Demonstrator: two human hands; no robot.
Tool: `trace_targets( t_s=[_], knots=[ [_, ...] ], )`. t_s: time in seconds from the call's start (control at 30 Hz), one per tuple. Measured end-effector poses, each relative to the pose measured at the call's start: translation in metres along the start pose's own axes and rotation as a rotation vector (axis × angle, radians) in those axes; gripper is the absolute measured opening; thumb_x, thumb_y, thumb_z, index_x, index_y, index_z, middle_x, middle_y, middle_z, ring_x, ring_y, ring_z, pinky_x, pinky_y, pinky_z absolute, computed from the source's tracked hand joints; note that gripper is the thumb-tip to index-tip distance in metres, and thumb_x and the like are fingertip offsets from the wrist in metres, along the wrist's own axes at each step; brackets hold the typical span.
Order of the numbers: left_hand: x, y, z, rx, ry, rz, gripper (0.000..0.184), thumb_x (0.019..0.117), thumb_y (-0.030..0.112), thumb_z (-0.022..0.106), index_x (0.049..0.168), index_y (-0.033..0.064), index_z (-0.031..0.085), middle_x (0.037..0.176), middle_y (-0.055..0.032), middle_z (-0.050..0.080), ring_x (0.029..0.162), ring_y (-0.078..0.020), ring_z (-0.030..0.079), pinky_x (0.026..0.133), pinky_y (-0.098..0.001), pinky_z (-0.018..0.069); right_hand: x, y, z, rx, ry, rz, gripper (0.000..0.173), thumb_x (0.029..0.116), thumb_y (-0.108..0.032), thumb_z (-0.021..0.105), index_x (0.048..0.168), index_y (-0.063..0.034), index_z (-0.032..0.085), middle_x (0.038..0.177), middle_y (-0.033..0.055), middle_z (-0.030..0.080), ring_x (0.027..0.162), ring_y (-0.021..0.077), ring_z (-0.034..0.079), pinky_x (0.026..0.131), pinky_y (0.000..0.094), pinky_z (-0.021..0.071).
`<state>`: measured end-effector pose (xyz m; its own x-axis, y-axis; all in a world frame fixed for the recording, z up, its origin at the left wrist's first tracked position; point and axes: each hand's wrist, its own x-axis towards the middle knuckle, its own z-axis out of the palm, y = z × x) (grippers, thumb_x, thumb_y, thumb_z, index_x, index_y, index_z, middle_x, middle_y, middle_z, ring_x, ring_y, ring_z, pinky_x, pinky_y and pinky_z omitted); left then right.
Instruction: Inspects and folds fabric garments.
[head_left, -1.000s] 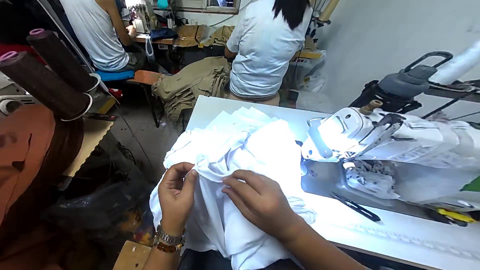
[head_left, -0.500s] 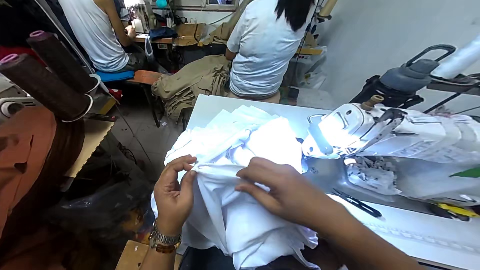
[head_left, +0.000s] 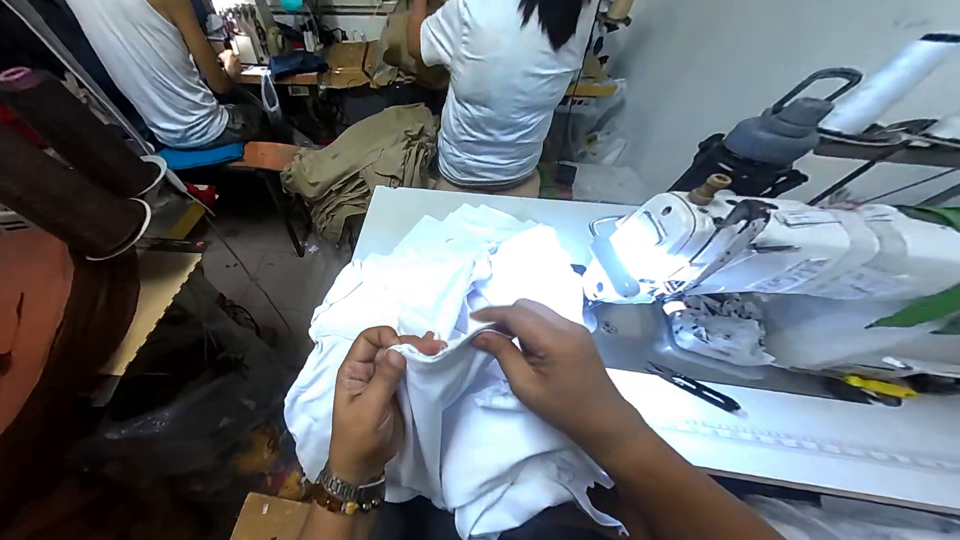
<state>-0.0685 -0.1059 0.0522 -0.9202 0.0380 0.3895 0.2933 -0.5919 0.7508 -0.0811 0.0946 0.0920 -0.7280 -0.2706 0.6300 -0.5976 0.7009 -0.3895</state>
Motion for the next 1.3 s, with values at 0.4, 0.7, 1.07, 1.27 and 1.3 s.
trace_targets(
  t_s=[0.4, 0.7, 1.07, 1.27, 1.3],
  knots=[
    [0.013, -0.010, 0.011, 0.855, -0.251, 0.197, 0.019, 0.0916, 0.025, 0.074, 0.095, 0.0092, 0.065, 0.083, 0.0052, 0.059, 0.074, 0.0014, 0.056, 0.067, -0.0127, 0.0488, -0.002, 0.001, -0.016, -0.075, -0.189, -0.185, 0.023, 0.0964, -0.018, 0.053, 0.092, -0.0103, 0.074, 0.077, -0.0016, 0.054, 0.065, 0.0073, 0.053, 0.054, 0.0203, 0.0443],
    [0.005, -0.025, 0.022, 0.622, -0.144, 0.040, 0.008, 0.0928, 0.013, 0.072, 0.097, 0.0082, 0.076, 0.091, 0.0034, 0.073, 0.082, -0.0018, 0.068, 0.075, -0.0190, 0.0584, -0.015, -0.001, -0.007, 0.383, 0.054, 0.276, 0.035, 0.0854, -0.017, 0.075, 0.119, -0.0104, 0.070, 0.106, -0.0032, 0.062, 0.065, -0.0048, 0.048, 0.055, 0.0088, 0.0412],
    [0.002, -0.030, 0.028, 0.645, -0.147, 0.065, 0.010, 0.0931, 0.008, 0.062, 0.097, 0.0064, 0.072, 0.083, 0.0042, 0.070, 0.072, 0.0010, 0.064, 0.065, -0.0167, 0.0555, -0.032, 0.004, -0.001, 0.456, 0.008, 0.399, 0.005, 0.0942, -0.019, 0.066, 0.095, -0.0166, 0.070, 0.081, -0.0093, 0.066, 0.070, -0.0015, 0.062, 0.062, 0.0145, 0.0528],
    [-0.001, -0.036, 0.028, 0.674, -0.111, 0.039, 0.006, 0.0905, 0.015, 0.071, 0.090, 0.0094, 0.073, 0.075, 0.0059, 0.068, 0.063, 0.0015, 0.061, 0.057, -0.0155, 0.0527, -0.027, 0.006, -0.012, 0.451, -0.146, 0.458, 0.010, 0.0977, -0.019, 0.062, 0.092, -0.0182, 0.070, 0.077, -0.0096, 0.063, 0.058, -0.0018, 0.053, 0.050, 0.0138, 0.0434],
    [-0.001, -0.038, 0.028, 0.661, -0.103, 0.036, 0.005, 0.0910, 0.013, 0.070, 0.091, 0.0090, 0.073, 0.077, 0.0055, 0.068, 0.064, 0.0013, 0.062, 0.059, -0.0157, 0.0531, -0.026, 0.006, -0.014, 0.466, -0.167, 0.487, 0.011, 0.0984, -0.019, 0.062, 0.093, -0.0180, 0.071, 0.074, -0.0091, 0.063, 0.055, -0.0008, 0.051, 0.048, 0.0148, 0.0423]
  ],
)
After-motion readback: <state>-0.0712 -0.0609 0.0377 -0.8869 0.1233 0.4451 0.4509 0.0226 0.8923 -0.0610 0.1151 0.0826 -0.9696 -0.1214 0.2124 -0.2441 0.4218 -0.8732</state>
